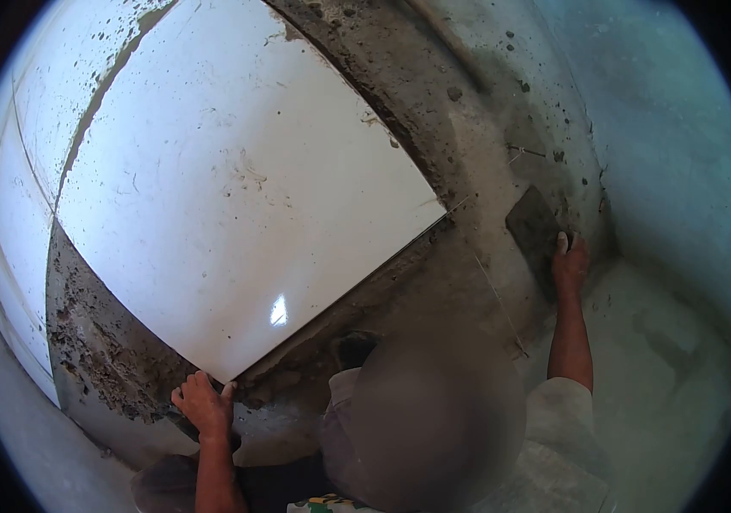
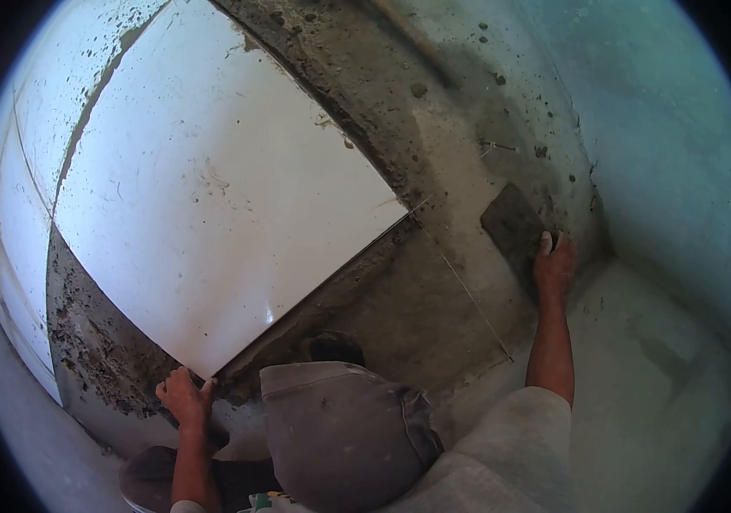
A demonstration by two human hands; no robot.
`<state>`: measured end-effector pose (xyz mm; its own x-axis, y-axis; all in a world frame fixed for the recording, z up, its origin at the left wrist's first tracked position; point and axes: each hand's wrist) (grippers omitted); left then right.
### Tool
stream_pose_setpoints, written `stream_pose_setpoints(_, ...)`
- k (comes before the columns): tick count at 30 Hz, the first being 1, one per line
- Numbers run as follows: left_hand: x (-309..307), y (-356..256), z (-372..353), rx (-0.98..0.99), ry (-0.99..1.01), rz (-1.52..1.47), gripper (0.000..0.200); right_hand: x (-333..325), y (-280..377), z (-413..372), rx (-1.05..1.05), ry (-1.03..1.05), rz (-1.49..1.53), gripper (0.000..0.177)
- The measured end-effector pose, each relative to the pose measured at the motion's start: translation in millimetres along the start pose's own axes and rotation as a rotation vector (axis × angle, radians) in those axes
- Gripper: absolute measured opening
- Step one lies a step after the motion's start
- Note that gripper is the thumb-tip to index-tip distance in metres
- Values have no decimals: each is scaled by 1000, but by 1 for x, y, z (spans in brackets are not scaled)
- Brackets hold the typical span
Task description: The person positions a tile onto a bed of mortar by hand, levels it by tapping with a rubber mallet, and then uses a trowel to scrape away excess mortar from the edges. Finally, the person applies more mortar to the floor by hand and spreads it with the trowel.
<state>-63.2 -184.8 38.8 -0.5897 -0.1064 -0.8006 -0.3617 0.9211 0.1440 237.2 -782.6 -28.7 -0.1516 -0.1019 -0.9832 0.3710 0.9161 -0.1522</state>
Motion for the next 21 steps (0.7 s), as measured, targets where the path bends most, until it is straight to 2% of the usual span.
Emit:
stream_pose_setpoints(2, -10, -5, 1, -31, 43, 5, 56, 6, -11, 2, -41, 12, 33, 42)
stream_pose_setpoints(6, -17, -3, 0, -35, 1, -52, 48, -7, -20, -6, -54, 39, 116, 46)
stream_pose_setpoints(8, -22, 1, 6, -127, 35, -84, 41, -20, -26, -12, -113, 99, 139, 53)
stream_pose_setpoints(10, -24, 6, 13, -123, 36, -128, 39, -25, -37, -17, -99, 184, 155, 62)
stream_pose_setpoints(11, -26, 15, 15, -134, 24, -169, 37, -28, -39, -17, -37, 310, 247, 67)
stream_pose_setpoints(12, -29, 21, 18, -101, 13, -226, 35, -20, -48, -17, -44, 319, 253, 66)
stream_pose_setpoints(13, -34, 26, 22, -74, -4, -277, 34, -30, -38, -17, -64, 427, 259, 68)
stream_pose_setpoints(15, -46, 30, 29, -3, -121, -344, 32, -19, -58, -9, -51, 425, 126, 66)
stream_pose_setpoints(17, -64, 37, 37, 9, -107, -507, 35, -20, -71, 0, -76, 253, -106, 63)
stream_pose_setpoints(19, -91, 43, 41, 12, -70, -568, 38, -64, -38, 4, 64, 278, -104, 59)
stream_pose_setpoints(21, -114, 53, 46, 47, -28, -658, 41, -91, -16, 6, 80, 192, -101, 57)
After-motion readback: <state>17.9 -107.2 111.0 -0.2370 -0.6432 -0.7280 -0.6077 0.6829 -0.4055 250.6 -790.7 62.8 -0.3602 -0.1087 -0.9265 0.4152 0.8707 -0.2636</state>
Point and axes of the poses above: each hand's wrist, its own z-axis towards the middle knuckle, its own x-axis out of the palm, y = z × x, and after that the axes turned 6 degrees about x, right-handed
